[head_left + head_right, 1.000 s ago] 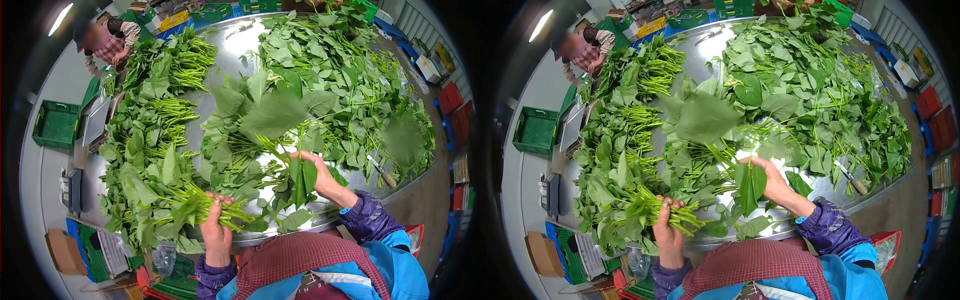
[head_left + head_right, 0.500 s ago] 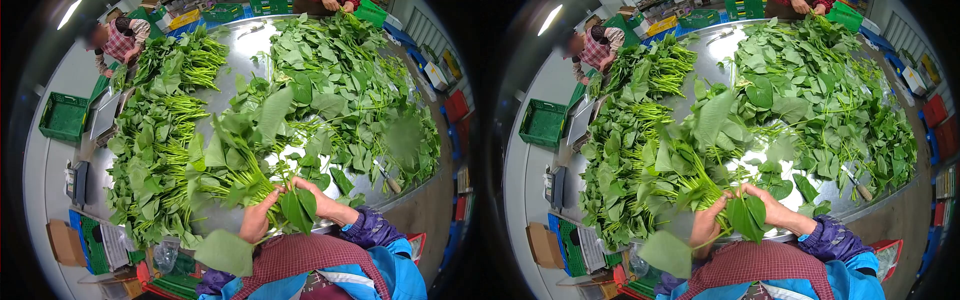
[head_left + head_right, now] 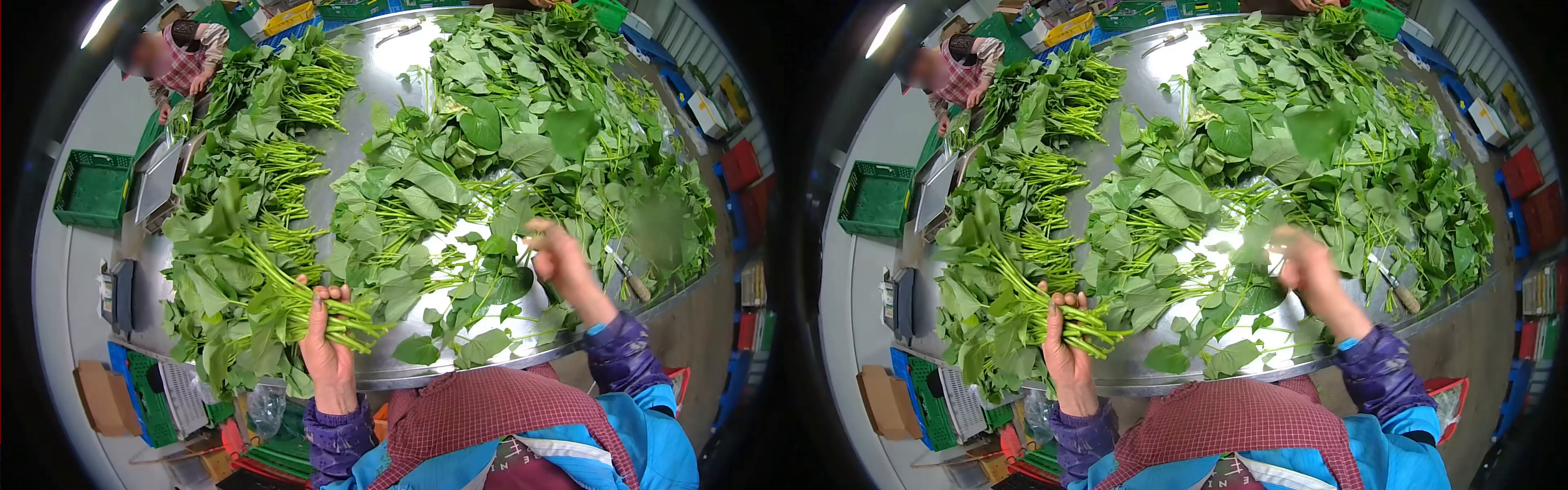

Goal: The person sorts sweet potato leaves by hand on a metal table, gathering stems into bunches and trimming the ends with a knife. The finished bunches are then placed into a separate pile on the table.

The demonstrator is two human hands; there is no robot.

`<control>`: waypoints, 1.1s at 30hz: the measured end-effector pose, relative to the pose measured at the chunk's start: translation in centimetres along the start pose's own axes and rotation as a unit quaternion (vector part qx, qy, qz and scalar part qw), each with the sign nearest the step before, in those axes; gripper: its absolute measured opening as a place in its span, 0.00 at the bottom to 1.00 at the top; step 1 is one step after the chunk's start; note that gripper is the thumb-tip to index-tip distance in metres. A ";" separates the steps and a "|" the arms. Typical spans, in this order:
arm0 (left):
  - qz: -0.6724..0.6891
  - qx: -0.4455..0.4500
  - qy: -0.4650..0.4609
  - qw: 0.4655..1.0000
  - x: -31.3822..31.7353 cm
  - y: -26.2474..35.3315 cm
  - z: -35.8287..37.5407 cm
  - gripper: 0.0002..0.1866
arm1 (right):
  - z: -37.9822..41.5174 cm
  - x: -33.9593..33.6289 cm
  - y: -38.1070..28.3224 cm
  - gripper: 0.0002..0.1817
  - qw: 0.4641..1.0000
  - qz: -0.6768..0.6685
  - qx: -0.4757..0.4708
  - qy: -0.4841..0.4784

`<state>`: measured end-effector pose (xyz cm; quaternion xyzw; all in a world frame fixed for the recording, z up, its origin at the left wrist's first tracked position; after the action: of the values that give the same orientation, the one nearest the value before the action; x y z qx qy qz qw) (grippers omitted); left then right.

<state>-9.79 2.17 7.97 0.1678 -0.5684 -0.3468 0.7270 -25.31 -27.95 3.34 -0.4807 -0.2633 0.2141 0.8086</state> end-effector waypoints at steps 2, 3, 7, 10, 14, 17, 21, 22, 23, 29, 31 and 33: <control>0.006 -0.011 -0.005 1.000 0.1 0.2 0.4 0.22 | 0.6 3.1 3.3 0.15 0.937 0.286 -0.173 -0.098; 0.004 -0.011 -0.004 1.000 0.2 0.4 0.6 0.22 | 0.5 4.8 5.2 0.14 0.852 0.379 -0.337 -0.133; -0.015 -0.009 0.000 1.000 -0.1 1.4 1.7 0.23 | 0.9 9.2 6.6 0.10 0.716 0.552 -0.412 -0.113; -0.012 -0.024 -0.012 1.000 -0.4 2.1 2.0 0.19 | -0.2 9.5 5.5 0.09 0.797 0.445 -0.393 -0.109; -0.022 -0.041 -0.006 0.999 -0.2 1.6 1.9 0.14 | -0.3 8.1 0.2 0.10 0.983 0.136 -0.049 -0.114; -0.033 -0.075 -0.015 0.996 0.4 0.0 2.6 0.14 | 0.9 7.3 -0.1 0.09 0.993 0.060 0.026 -0.097; -0.111 -0.085 -0.012 0.990 1.6 -2.3 3.2 0.13 | 1.5 7.6 0.1 0.08 0.996 0.041 0.018 -0.078; -0.119 -0.075 -0.024 0.990 1.8 -2.8 3.3 0.11 | 2.1 7.9 0.1 0.08 0.995 0.033 0.016 -0.090; -0.120 -0.074 -0.025 0.990 1.9 -3.4 3.4 0.11 | 2.6 8.1 0.2 0.09 0.994 0.027 0.014 -0.102; -0.214 -0.136 0.011 0.967 3.7 -6.7 3.6 0.12 | 4.3 9.2 0.4 0.09 0.960 0.188 -0.172 -0.115; -0.223 -0.134 -0.001 0.965 3.3 -7.5 3.5 0.14 | 5.3 10.0 0.3 0.09 0.822 0.295 -0.472 -0.122; -0.216 -0.142 0.006 0.966 3.1 -7.8 3.5 0.16 | 6.2 10.0 0.1 0.09 0.826 0.323 -0.446 -0.122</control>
<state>-15.21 -4.96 6.27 0.1830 -0.4595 -0.5718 0.6545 -21.52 -17.83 7.95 -0.8166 -0.2560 0.3791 0.3519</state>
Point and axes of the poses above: each hand's wrist, its own z-axis away from the middle knuckle, its own x-axis out of the palm, y = z × x, the point moved 2 cm from there along -z, towards the middle knuckle, and after that the axes turned 13 degrees about y, right-handed, at the moved point
